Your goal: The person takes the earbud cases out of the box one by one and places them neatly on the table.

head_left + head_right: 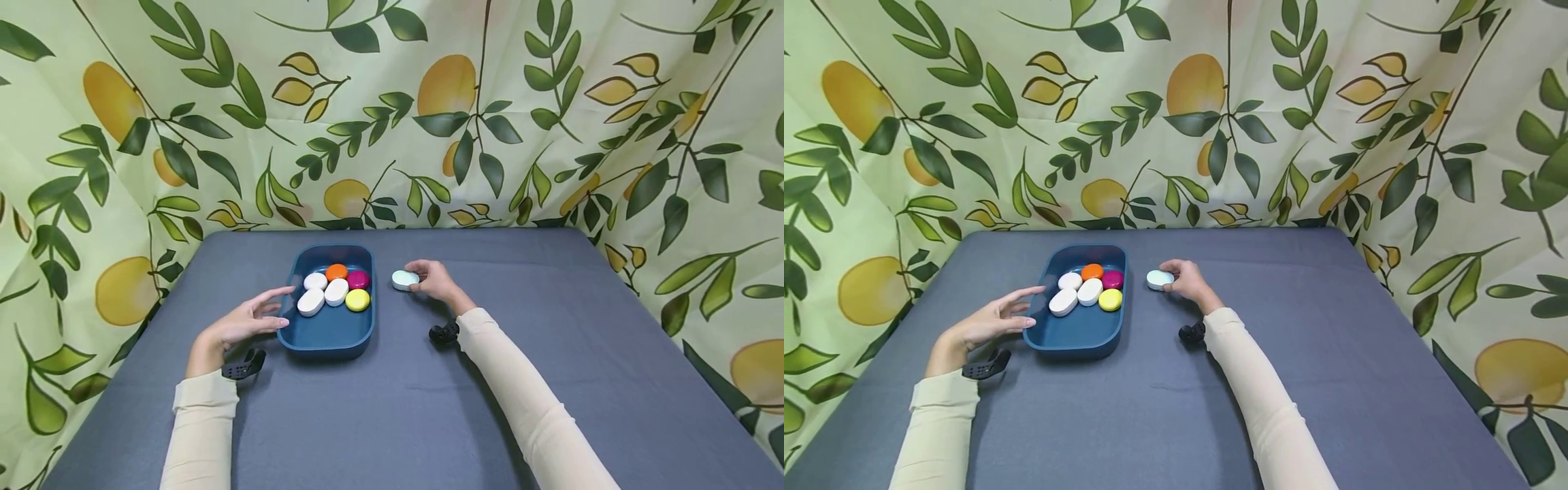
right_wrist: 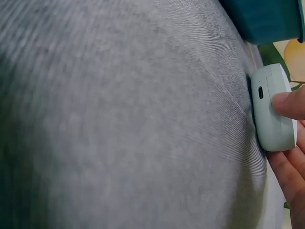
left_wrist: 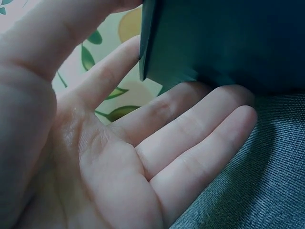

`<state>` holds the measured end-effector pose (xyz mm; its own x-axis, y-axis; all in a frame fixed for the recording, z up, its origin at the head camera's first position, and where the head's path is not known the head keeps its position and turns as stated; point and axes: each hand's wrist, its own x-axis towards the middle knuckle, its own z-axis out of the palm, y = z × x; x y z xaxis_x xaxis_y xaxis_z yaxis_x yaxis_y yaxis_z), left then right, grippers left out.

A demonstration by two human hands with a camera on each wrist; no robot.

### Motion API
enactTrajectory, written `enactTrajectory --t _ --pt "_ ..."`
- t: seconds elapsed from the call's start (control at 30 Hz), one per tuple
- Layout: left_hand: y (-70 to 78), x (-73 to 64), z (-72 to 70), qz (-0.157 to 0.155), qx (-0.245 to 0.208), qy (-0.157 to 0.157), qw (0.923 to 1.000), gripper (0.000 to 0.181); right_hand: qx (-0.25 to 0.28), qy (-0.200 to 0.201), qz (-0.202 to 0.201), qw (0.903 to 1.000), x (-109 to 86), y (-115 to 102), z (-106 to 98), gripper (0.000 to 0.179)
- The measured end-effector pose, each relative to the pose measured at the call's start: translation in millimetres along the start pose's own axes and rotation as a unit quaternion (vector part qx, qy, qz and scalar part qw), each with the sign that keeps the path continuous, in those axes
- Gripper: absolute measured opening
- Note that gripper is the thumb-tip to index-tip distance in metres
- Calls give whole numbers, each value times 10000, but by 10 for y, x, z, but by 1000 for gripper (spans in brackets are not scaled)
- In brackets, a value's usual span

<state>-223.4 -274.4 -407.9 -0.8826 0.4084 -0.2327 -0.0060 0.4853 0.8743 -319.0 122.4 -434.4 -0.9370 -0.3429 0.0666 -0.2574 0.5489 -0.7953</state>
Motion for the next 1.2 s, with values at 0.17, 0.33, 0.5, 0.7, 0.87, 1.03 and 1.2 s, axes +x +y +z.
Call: enactTrajectory --t 0.17,0.33,0.5,0.7,0.87,1.03,1.2 --pt "-6 12 29 6 0 -33 10000 75 71 -4 -90 9999 -8 24 27 44" --pt "1 21 16 12 -71 -13 10000 74 117 43 -207 9997 -6 15 41 44" --pt "13 25 3 -6 -142 -40 9999 75 148 60 -196 9997 -7 -12 35 44" --pt "5 22 9 -26 -117 -53 9999 76 284 80 -130 9995 -11 -71 9 45" --pt "2 18 10 -5 -74 -21 10000 74 204 110 -226 9995 -27 -153 -24 46" --pt "-8 20 8 -17 -89 -45 9999 76 261 129 -399 9988 -54 -279 -23 45" --pt "-1 13 6 -20 -99 -57 9999 76 544 -11 -523 9971 -67 -429 10 45"
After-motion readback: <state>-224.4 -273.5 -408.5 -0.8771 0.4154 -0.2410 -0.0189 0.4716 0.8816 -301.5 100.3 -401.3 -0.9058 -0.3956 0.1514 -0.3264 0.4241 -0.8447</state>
